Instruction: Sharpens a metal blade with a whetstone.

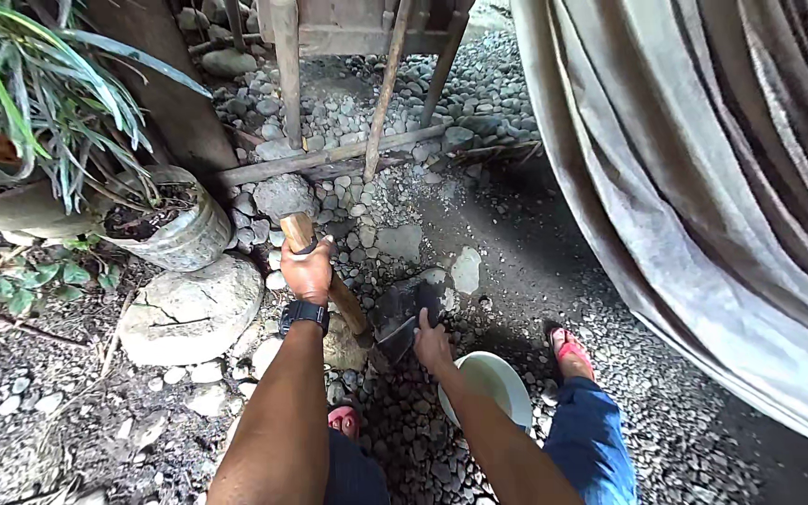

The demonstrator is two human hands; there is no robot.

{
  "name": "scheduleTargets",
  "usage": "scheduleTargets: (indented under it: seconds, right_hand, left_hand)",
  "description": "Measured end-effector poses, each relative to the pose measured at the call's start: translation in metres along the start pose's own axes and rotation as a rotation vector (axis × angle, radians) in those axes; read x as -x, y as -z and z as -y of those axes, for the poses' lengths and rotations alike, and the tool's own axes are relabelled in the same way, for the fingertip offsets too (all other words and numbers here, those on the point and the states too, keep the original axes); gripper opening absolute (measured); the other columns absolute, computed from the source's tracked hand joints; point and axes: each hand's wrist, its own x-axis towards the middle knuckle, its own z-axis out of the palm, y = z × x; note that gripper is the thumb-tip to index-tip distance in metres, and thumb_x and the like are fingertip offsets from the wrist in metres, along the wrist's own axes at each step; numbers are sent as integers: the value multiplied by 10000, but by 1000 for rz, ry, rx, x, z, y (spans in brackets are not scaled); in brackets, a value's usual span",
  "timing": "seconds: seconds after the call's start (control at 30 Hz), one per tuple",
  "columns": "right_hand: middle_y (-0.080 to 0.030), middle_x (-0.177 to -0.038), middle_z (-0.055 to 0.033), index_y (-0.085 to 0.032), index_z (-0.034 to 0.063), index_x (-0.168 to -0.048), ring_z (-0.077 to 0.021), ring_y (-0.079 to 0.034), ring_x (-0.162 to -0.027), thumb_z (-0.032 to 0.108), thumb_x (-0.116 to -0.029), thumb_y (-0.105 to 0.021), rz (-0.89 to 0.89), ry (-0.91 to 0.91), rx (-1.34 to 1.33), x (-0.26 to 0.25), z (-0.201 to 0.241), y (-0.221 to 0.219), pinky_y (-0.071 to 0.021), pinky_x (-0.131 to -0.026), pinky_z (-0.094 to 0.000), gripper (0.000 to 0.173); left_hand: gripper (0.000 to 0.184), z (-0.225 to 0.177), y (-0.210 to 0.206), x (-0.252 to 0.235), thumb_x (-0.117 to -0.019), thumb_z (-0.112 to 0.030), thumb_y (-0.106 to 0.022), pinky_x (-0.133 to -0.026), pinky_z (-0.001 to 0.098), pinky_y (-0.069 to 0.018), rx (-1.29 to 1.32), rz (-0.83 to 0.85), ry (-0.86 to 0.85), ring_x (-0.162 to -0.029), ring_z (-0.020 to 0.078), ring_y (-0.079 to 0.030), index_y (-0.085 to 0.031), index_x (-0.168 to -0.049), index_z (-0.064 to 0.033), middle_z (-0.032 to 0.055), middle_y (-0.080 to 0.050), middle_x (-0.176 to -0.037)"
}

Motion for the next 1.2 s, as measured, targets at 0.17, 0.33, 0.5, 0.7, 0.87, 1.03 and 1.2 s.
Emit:
scheduleTargets:
  seconds: [0.17,0.33,0.5,0.7,0.87,1.03,1.2]
  right_hand:
    - [-356,-1500,-421,-170,184,-1667,-572,-444,-1353,244,-1110,-437,93,341,142,43,-21,-34,-437,-1111,-560,621]
    - [-333,-1547,-389,-61,169,-1670,-515,-473,-1363,284,-1129,-367,11,0,3,-5,-3,6,-433,-1117,-511,632]
    - [-343,-1510,-425,-142,161,-1668,-575,-441,-1358,226,-1107,-440,122,312,91,48,-10,-30,-438,-1108,-575,639]
    - [-318,-1534,-415,-93,179,-1672,-555,-438,-1369,263,-1123,-388,-2,135,51,0,-3,-3,-431,-1115,-541,629]
    - [-353,-1496,-432,-152,162,-1667,-578,-447,-1348,229,-1104,-433,53,258,51,39,1,-24,-442,-1104,-575,633]
    - [-335,-1513,-425,-137,192,-1671,-584,-440,-1352,225,-1102,-439,26,250,77,22,-3,-19,-463,-1080,-584,646]
    - [-313,-1541,-410,-91,171,-1671,-552,-433,-1379,261,-1124,-374,3,69,54,6,11,4,-432,-1118,-544,623]
  left_hand:
    - [552,1,0,-3,-880,-106,-823,-744,419,-573,-20,-16,25,-747,221,-673,-538,-1339,7,163,-686,-947]
    - [536,4,2,1,-866,-74,-824,-723,398,-577,15,9,-14,-717,201,-664,-546,-1317,9,150,-679,-932]
    - [546,2,1,-1,-873,-84,-821,-755,405,-572,-23,8,-6,-755,206,-670,-545,-1333,20,161,-683,-955]
    - [491,1,5,2,-861,-46,-814,-709,368,-575,10,54,-29,-701,174,-658,-561,-1277,15,121,-677,-887]
    - [512,-2,4,2,-873,-50,-809,-692,347,-580,9,42,-17,-687,162,-666,-540,-1300,35,126,-679,-877]
    - [490,1,4,0,-868,-51,-812,-716,368,-579,5,73,-41,-709,171,-662,-561,-1282,27,131,-679,-895]
    - [501,-6,-1,6,-867,-71,-822,-703,362,-579,-37,90,-74,-691,167,-665,-560,-1283,23,124,-684,-884]
